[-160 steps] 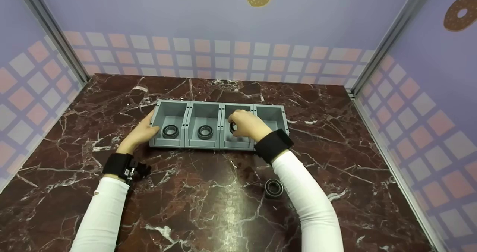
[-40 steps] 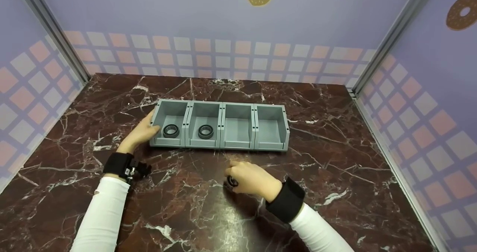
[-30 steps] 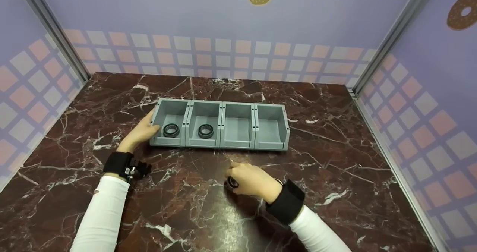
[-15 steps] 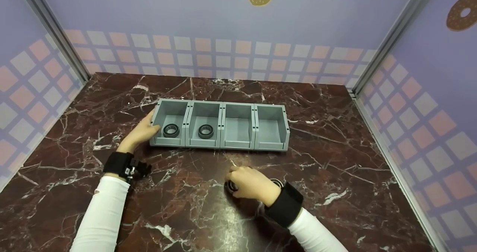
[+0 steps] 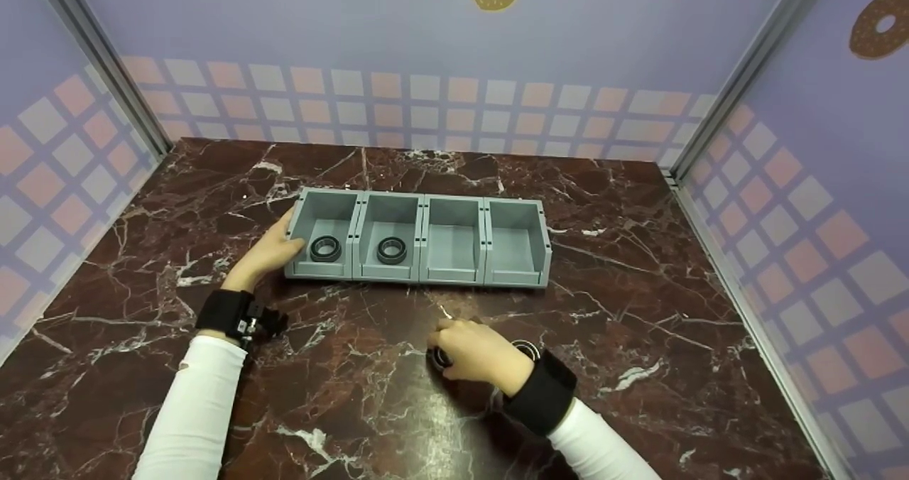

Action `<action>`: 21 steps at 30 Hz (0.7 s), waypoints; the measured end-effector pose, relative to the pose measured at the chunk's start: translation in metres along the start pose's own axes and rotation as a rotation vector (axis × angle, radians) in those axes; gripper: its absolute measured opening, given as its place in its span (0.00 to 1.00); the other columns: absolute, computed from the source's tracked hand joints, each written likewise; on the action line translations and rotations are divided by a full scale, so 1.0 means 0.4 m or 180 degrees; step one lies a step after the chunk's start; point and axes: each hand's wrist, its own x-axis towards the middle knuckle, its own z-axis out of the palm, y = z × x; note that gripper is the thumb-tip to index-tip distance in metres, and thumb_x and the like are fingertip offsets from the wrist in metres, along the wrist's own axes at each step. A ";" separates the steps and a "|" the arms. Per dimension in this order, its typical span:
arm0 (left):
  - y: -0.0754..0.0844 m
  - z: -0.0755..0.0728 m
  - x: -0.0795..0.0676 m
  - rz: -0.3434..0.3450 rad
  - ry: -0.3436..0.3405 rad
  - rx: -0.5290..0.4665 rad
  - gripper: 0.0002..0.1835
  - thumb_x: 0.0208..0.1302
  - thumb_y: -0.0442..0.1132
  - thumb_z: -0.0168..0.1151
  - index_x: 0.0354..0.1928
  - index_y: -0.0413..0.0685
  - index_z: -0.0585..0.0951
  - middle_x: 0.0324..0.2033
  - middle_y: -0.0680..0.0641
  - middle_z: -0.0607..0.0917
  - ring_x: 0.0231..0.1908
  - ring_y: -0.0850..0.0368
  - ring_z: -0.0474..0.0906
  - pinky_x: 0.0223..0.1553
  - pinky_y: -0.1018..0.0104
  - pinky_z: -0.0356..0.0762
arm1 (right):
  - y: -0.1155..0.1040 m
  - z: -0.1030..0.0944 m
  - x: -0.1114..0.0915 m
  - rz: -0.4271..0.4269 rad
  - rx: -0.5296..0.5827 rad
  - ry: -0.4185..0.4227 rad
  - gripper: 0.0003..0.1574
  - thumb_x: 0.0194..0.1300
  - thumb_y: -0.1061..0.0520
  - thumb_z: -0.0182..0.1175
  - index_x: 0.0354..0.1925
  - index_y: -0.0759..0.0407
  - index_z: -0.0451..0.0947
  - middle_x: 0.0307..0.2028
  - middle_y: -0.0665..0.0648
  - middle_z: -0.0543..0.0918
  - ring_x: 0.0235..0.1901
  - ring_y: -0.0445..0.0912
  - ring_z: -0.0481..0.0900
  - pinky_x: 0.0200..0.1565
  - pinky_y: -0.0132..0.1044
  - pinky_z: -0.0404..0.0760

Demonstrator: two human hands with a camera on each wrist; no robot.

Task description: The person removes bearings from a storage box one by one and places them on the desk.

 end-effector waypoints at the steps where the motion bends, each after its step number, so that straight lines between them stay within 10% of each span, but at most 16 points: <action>1: 0.000 0.000 0.000 -0.0007 -0.0007 0.0002 0.46 0.66 0.26 0.42 0.81 0.36 0.34 0.82 0.34 0.37 0.83 0.39 0.37 0.83 0.48 0.45 | 0.000 0.001 0.000 -0.0013 -0.0014 0.0006 0.24 0.54 0.60 0.75 0.51 0.58 0.85 0.45 0.58 0.85 0.43 0.52 0.85 0.44 0.44 0.86; 21: 0.000 0.000 0.004 0.0052 0.0064 0.0042 0.45 0.65 0.26 0.44 0.81 0.34 0.36 0.82 0.32 0.39 0.82 0.38 0.37 0.84 0.46 0.39 | -0.005 0.010 -0.002 0.0016 -0.0185 0.0072 0.25 0.54 0.58 0.77 0.51 0.59 0.85 0.46 0.58 0.84 0.44 0.52 0.85 0.46 0.43 0.86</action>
